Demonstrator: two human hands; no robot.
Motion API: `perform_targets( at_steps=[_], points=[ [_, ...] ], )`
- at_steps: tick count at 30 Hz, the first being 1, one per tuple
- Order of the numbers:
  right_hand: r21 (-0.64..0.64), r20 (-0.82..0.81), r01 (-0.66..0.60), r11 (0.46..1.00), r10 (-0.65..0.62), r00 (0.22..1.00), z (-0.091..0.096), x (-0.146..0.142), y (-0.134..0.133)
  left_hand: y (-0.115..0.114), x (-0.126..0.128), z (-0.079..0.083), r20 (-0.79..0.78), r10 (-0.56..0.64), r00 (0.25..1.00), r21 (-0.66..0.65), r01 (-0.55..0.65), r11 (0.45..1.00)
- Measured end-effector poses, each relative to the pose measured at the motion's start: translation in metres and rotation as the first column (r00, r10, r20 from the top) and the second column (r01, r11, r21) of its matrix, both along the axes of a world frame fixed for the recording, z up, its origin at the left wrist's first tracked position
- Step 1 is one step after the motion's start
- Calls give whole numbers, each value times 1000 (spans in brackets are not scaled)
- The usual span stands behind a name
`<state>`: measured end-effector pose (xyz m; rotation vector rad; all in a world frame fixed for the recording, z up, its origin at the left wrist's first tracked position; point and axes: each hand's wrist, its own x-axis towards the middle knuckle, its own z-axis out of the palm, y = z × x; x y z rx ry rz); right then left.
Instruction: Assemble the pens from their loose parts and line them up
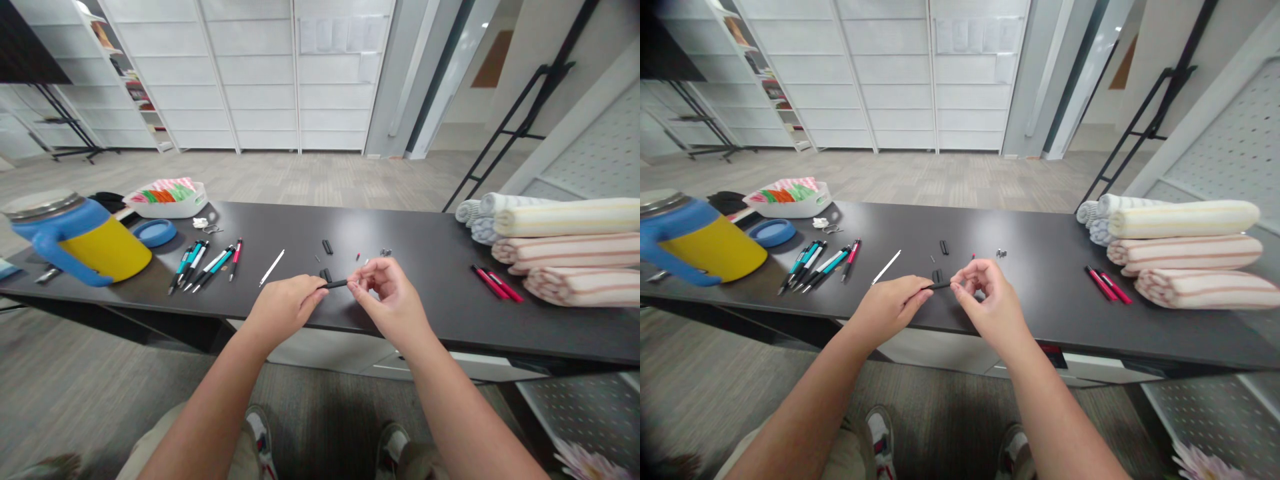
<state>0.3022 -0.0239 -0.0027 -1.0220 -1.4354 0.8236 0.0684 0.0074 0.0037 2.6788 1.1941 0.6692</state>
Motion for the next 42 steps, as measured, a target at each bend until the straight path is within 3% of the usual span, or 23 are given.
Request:
perform_targets(
  at_steps=[19, 42],
  points=[
    [-141, -25, -154, 978, 152, 988, 3, -1, 3, -4, 3, 0, 7, 66, 998, -53, -66, 996],
    [-167, 42, -105, 980, 113, 993, 3, -5, 2, -4, 4, 2, -15, 114, 993, -55, -115, 992]
  ],
)
